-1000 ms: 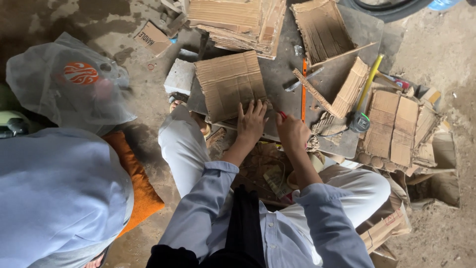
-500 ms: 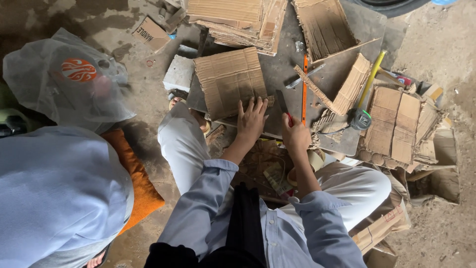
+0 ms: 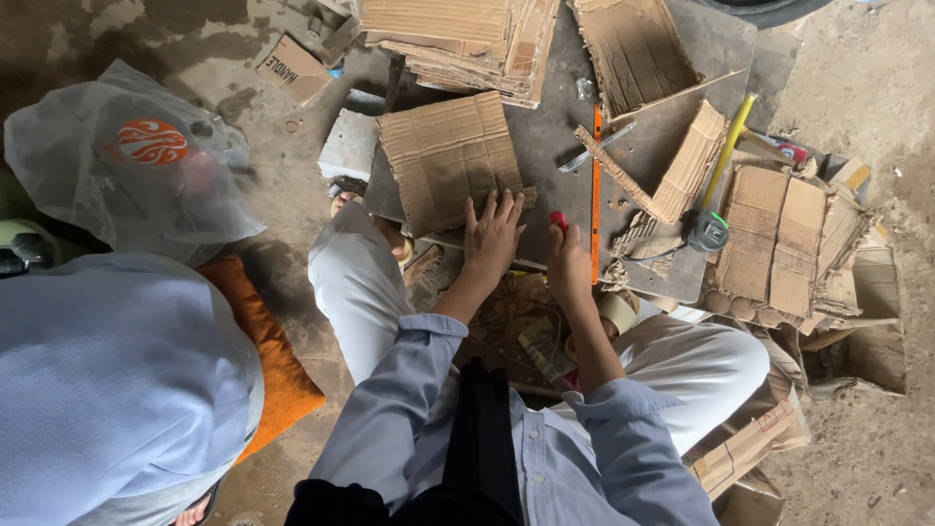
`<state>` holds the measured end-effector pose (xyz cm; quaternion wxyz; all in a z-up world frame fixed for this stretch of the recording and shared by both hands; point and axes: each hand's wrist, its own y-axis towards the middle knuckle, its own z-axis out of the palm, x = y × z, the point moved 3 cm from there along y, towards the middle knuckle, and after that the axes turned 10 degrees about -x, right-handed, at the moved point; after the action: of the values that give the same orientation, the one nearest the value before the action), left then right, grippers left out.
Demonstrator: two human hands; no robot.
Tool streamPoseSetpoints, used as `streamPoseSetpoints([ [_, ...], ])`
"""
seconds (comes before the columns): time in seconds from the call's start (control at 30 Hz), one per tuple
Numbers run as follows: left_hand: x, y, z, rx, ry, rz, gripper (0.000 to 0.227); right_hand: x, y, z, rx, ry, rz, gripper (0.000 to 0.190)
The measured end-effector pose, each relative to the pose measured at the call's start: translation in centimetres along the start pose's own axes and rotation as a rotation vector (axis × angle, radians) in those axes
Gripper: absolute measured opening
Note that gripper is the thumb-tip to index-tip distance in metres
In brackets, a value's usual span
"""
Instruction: Measuring and cutting cardboard sheets into specific sizes using a ruler, pencil, and utility knife.
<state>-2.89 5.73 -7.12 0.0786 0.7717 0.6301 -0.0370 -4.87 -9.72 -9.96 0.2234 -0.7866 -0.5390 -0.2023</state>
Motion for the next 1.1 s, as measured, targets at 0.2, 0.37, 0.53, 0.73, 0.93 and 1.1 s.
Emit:
streamPoseSetpoints([
  [0.2,0.2,0.3,0.3,0.004,-0.051,-0.016,0.049,0.7,-0.2,-0.2,0.119,-0.009,-0.006,0.031],
  [0.37,-0.2,0.0,0.2,0.031,0.000,-0.013,0.050,5.4,-2.8,-3.9,0.147,-0.062,-0.240,0.055],
  [0.53,-0.1,-0.1,0.2,0.040,0.014,-0.008,0.052,2.7,-1.2,-0.2,0.033,-0.126,-0.392,0.066],
  [0.73,-0.1,-0.1,0.0,0.030,0.013,-0.002,0.053,3.5,-1.4,-0.8,-0.011,-0.119,-0.421,0.064],
  [0.93,0.0,-0.1,0.8,0.031,0.048,0.020,0.054,3.8,-1.8,-0.5,0.022,-0.167,-0.370,0.059],
  [1.1,-0.1,0.1,0.4,0.047,0.042,0.014,0.055,5.6,-1.9,-2.2,0.044,-0.154,-0.282,0.039],
])
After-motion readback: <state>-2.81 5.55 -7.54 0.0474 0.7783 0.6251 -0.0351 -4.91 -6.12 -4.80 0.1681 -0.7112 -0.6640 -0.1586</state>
